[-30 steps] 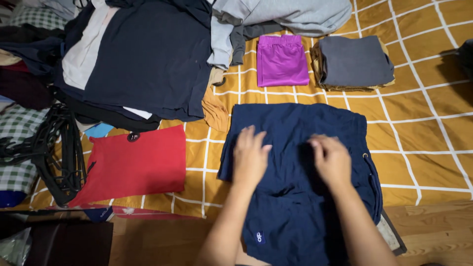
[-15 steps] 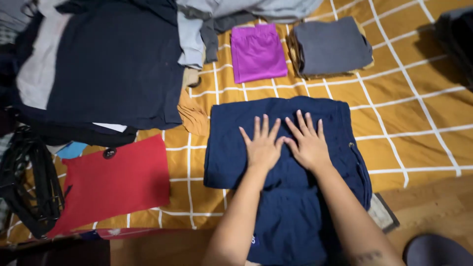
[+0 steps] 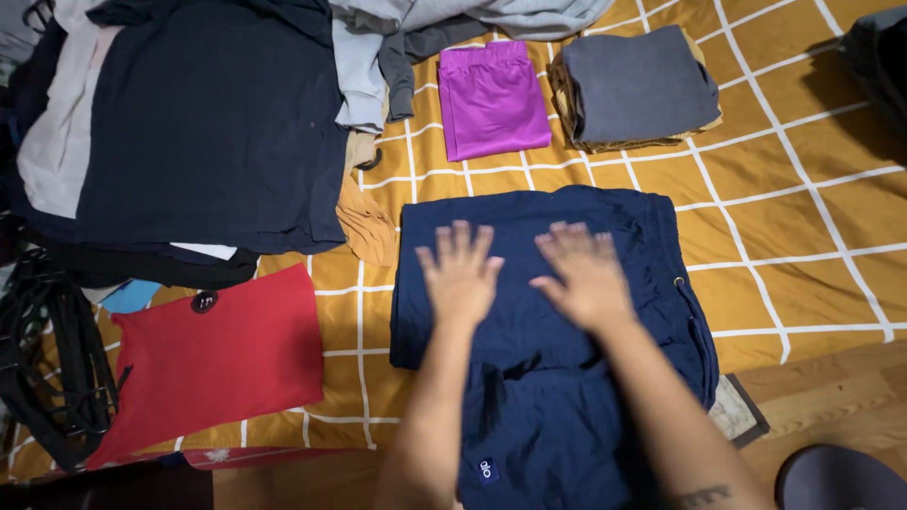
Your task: Folding various garments including shirts and shorts on a bed.
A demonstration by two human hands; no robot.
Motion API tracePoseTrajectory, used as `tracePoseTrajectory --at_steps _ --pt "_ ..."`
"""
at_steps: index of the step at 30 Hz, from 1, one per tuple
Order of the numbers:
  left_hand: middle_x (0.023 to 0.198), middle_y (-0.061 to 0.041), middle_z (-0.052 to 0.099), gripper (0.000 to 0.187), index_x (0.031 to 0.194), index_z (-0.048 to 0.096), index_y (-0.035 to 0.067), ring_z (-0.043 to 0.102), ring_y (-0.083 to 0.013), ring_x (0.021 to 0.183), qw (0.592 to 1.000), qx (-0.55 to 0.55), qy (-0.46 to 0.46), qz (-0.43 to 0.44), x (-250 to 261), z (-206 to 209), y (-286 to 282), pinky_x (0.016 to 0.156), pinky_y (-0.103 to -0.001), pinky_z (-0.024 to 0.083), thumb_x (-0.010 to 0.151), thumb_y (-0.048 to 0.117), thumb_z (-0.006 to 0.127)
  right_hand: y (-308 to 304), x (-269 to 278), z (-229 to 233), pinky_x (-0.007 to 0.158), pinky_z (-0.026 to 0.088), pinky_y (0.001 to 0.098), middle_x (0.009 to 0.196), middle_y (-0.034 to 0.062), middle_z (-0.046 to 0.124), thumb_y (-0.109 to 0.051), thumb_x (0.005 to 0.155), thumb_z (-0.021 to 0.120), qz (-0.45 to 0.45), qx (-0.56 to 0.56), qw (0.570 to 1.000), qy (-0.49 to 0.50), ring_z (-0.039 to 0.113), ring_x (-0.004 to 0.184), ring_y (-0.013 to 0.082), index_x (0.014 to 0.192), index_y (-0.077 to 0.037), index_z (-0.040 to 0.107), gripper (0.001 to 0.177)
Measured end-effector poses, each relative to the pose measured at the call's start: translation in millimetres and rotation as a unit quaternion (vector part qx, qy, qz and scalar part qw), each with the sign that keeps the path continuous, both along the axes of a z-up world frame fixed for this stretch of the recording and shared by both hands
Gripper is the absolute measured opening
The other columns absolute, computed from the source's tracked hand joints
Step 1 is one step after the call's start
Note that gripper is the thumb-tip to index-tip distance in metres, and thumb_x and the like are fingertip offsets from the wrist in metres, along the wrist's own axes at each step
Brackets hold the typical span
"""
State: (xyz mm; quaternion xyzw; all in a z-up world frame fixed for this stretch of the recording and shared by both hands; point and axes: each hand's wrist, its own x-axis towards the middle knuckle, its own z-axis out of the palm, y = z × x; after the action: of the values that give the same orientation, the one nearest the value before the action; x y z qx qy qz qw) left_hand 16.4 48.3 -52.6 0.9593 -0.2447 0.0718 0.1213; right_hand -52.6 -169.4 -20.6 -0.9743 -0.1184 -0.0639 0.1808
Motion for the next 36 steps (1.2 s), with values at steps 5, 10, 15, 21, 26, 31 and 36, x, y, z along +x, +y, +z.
tracePoseTrajectory --at_steps 5,10,15,21,26,31,36 --pt "0.164 -0.02 0.028 0.065 0.159 0.035 0.015 0.023 -0.0438 0.151 0.975 0.051 0.018 0.215 7.1 34.1 31.5 0.119 -0.068 0.009 0.105 0.05 0.043 -39.0 -9.6 7.7 0.119 0.017 0.0598 0.163 0.0159 0.038 -0.049 0.091 0.057 -0.244 -0.17 0.954 -0.041 0.028 0.152 0.0336 0.153 -0.01 0.048 0.073" --pt "0.17 -0.019 0.027 0.068 0.16 0.038 0.011 0.021 -0.0436 0.156 0.999 0.005 0.024 0.041 -47.5 47.6 -21.0 0.121 -0.066 0.012 0.099 0.039 0.048 16.1 -16.2 -10.3 0.127 0.019 0.0568 0.166 0.0105 0.036 -0.03 0.097 0.049 -0.037 -0.065 0.997 0.014 0.028 0.157 0.0328 0.153 -0.015 0.048 0.057" --pt "0.163 -0.016 0.03 0.064 0.154 0.04 0.016 0.022 -0.039 0.152 0.996 -0.022 0.07 0.042 -63.3 41.5 11.5 0.121 -0.062 0.013 0.099 0.048 0.05 -9.3 -29.8 35.9 0.12 0.016 0.0595 0.161 0.0096 0.035 -0.04 0.092 0.057 -0.096 0.004 0.991 0.096 0.025 0.15 0.0346 0.146 -0.023 0.052 0.057" --pt "0.161 -0.028 0.027 0.073 0.155 0.037 0.004 0.018 -0.0432 0.151 0.988 0.032 0.013 0.148 -67.5 33.7 1.7 0.116 -0.066 0.011 0.098 0.05 0.049 24.7 -33.8 52.6 0.122 0.017 0.0563 0.166 0.0065 0.035 -0.045 0.086 0.063 -0.093 -0.168 0.977 0.089 0.024 0.153 0.0347 0.147 -0.027 0.051 0.065" --pt "0.165 -0.019 0.028 0.068 0.156 0.038 0.011 0.021 -0.037 0.154 0.994 0.031 0.006 0.106 -59.1 30.2 1.8 0.115 -0.073 0.01 0.1 0.048 0.048 -28.4 -26.4 -25.7 0.119 0.026 0.0517 0.163 0.022 0.035 -0.041 0.098 0.06 -0.237 0.047 0.969 -0.052 0.034 0.149 0.042 0.153 0.003 0.042 0.073" --pt "0.167 -0.021 0.023 0.072 0.158 0.035 0.01 0.015 -0.042 0.156 0.991 0.047 0.038 0.123 -16.6 38.4 -44.2 0.118 -0.07 0.009 0.101 0.053 0.045 1.4 20.6 -22.4 0.125 0.023 0.0492 0.165 0.0129 0.039 -0.036 0.1 0.057 -0.145 -0.089 0.985 -0.008 0.035 0.154 0.0306 0.152 -0.008 0.048 0.06" --pt "0.169 -0.013 0.018 0.068 0.161 0.031 0.019 0.012 -0.0363 0.157 0.992 -0.035 0.124 -0.007 21.9 21.5 -59.1 0.122 -0.073 0.001 0.102 0.052 0.035 -8.4 40.1 30.9 0.12 0.017 0.0513 0.164 0.0088 0.035 -0.05 0.093 0.059 -0.137 -0.08 0.983 0.098 0.029 0.148 0.028 0.154 -0.015 0.043 0.072"
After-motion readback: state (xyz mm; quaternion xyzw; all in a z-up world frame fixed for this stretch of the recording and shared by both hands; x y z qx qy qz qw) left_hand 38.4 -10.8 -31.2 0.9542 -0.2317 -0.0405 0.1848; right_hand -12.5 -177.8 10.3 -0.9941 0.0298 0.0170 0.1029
